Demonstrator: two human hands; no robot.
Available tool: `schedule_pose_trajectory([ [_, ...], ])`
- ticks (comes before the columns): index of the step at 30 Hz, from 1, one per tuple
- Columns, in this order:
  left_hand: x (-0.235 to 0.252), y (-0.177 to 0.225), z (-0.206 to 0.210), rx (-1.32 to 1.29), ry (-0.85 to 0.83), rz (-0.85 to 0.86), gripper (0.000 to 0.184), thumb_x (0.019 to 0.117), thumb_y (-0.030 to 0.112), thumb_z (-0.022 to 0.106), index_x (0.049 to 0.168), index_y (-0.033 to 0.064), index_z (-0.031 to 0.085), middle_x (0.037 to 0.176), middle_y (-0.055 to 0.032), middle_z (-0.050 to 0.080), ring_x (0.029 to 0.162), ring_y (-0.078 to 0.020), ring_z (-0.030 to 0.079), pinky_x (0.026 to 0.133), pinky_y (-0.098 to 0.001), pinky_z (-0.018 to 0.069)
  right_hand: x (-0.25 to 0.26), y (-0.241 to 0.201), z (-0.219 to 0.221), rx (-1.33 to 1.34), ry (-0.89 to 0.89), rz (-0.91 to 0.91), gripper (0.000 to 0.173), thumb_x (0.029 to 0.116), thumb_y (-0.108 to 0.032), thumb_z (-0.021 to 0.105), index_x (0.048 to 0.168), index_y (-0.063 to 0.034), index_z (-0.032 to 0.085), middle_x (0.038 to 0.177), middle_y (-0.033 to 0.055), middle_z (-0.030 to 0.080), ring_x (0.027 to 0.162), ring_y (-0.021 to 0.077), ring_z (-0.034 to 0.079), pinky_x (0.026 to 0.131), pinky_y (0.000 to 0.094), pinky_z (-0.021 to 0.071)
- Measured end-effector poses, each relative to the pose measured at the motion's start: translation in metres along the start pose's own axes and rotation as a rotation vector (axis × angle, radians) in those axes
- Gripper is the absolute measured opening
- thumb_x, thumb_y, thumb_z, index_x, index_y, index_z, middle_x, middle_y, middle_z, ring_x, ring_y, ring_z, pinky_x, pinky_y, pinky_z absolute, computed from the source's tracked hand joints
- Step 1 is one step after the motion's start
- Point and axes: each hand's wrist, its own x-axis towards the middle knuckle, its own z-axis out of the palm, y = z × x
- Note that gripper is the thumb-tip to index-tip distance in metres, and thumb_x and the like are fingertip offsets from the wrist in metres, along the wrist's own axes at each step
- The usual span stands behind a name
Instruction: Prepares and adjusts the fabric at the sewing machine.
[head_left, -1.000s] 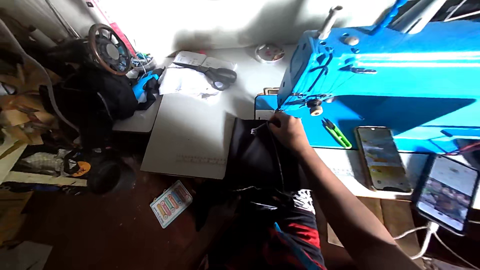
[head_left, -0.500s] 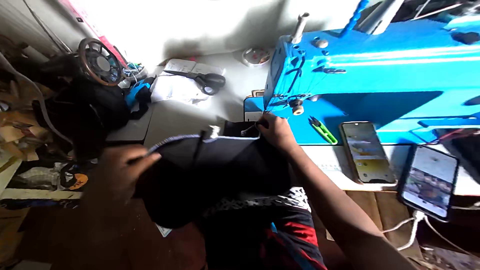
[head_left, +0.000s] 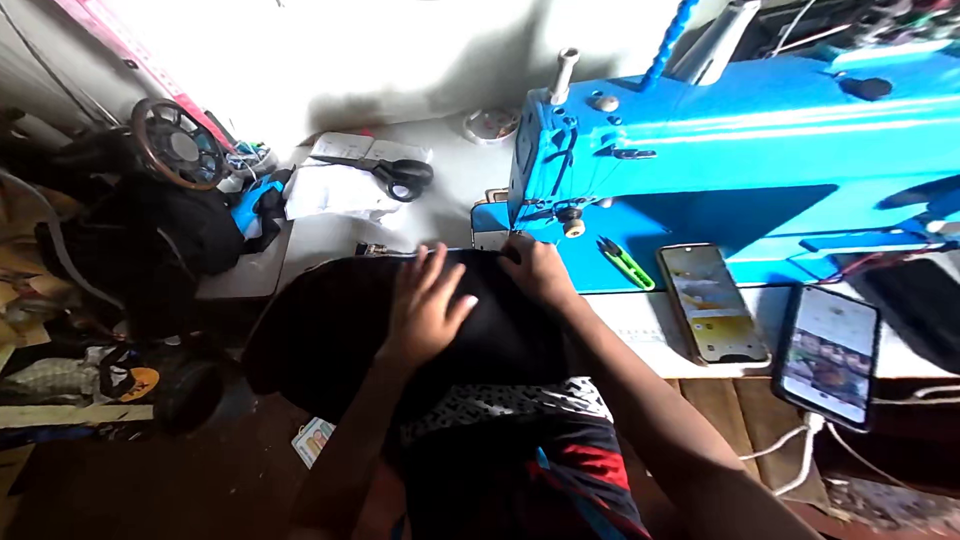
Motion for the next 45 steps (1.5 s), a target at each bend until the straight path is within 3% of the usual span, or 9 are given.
schedule_pose_trajectory([
  [8,-0.001,0.008,0.029,0.071,-0.322,0.050,0.069,0.1041,0.062,0.034,0.161,0.0219,0.036,0.169,-0.0116,0.027,0.158,-0.0320,0.017,0.125,-0.0620,0.0120,-0.037,0.004,-0.012,-0.013,0.170,-0.187,0.028,0.1004,-0.018,0.066,0.122,0.0003,0.067,0.103,0.0214,0.072,0.087,0.0387,0.072,0.078,0.0592,0.0577],
  [11,0.003,0.011,0.023,0.069,-0.302,0.081,0.067,0.1035,0.055,0.043,0.157,0.0157,0.043,0.165,-0.0174,0.033,0.156,-0.0378,0.022,0.123,-0.0657,0.0106,-0.081,0.007,-0.014,-0.132,0.131,-0.341,0.037,0.1028,-0.027,0.060,0.128,-0.0008,0.067,0.124,0.0183,0.069,0.113,0.0355,0.068,0.095,0.0533,0.0561],
  [15,0.022,0.019,0.028,-0.007,-0.251,0.129,0.054,0.1043,0.039,0.053,0.136,-0.0035,0.060,0.160,-0.0224,0.040,0.151,-0.0358,0.035,0.124,-0.0533,0.0267,-0.108,0.021,-0.002,-0.266,0.048,-0.487,0.045,0.1065,-0.039,0.047,0.134,-0.0102,0.068,0.145,0.0083,0.062,0.139,0.0347,0.053,0.109,0.0576,0.0437],
  [19,0.035,0.024,0.038,-0.063,-0.206,0.190,0.046,0.1040,0.031,0.055,0.135,-0.0028,0.059,0.156,-0.0198,0.047,0.145,-0.0319,0.046,0.118,-0.0471,0.0382,-0.109,0.031,0.006,-0.279,0.033,-0.497,0.048,0.1086,-0.041,0.041,0.139,-0.0120,0.065,0.148,0.0054,0.060,0.143,0.0335,0.048,0.114,0.0595,0.0384],
  [26,0.039,0.019,0.048,-0.043,-0.301,0.198,0.064,0.1080,0.038,0.043,0.161,0.0045,0.029,0.166,-0.0112,0.034,0.156,-0.0257,0.027,0.126,-0.0522,0.0199,-0.114,0.036,0.008,-0.198,0.048,-0.477,0.052,0.1075,-0.041,0.044,0.143,-0.0071,0.061,0.151,0.0097,0.056,0.144,0.0318,0.048,0.119,0.0555,0.0346],
  [34,0.040,0.020,0.049,0.025,-0.384,0.199,0.064,0.1086,0.049,0.033,0.163,0.0157,0.029,0.170,-0.0142,0.022,0.159,-0.0309,0.016,0.127,-0.0543,0.0138,-0.120,0.040,0.002,-0.286,-0.019,-0.443,0.056,0.1092,-0.046,0.035,0.149,-0.0118,0.055,0.156,0.0058,0.051,0.149,0.0345,0.039,0.118,0.0655,0.0273],
  [39,0.041,0.024,0.045,0.027,-0.431,0.172,0.067,0.1060,0.057,0.034,0.164,0.0235,0.029,0.171,-0.0170,0.017,0.159,-0.0334,0.012,0.126,-0.0575,0.0106,-0.158,0.051,-0.015,-0.224,0.004,-0.558,0.043,0.1082,-0.037,0.044,0.135,-0.0134,0.068,0.144,0.0029,0.063,0.142,0.0345,0.050,0.114,0.0661,0.0339],
  [43,0.044,0.030,0.040,0.029,-0.496,0.131,0.078,0.1016,0.065,0.038,0.165,0.0221,0.023,0.172,-0.0163,0.010,0.160,-0.0339,0.006,0.125,-0.0603,0.0073,-0.212,0.056,-0.031,0.063,0.041,-0.462,0.030,0.1032,-0.033,0.056,0.096,-0.0134,0.078,0.099,-0.0007,0.077,0.098,0.0124,0.070,0.091,0.0302,0.0541],
  [45,0.044,0.029,0.042,0.034,-0.495,0.143,0.080,0.1015,0.065,0.038,0.165,0.0201,0.022,0.173,-0.0131,0.007,0.160,-0.0328,0.005,0.125,-0.0601,0.0061,-0.228,0.062,-0.028,0.122,-0.022,-0.228,0.030,0.1000,-0.034,0.060,0.095,-0.0103,0.079,0.092,0.0026,0.077,0.088,0.0116,0.072,0.083,0.0292,0.0587],
])
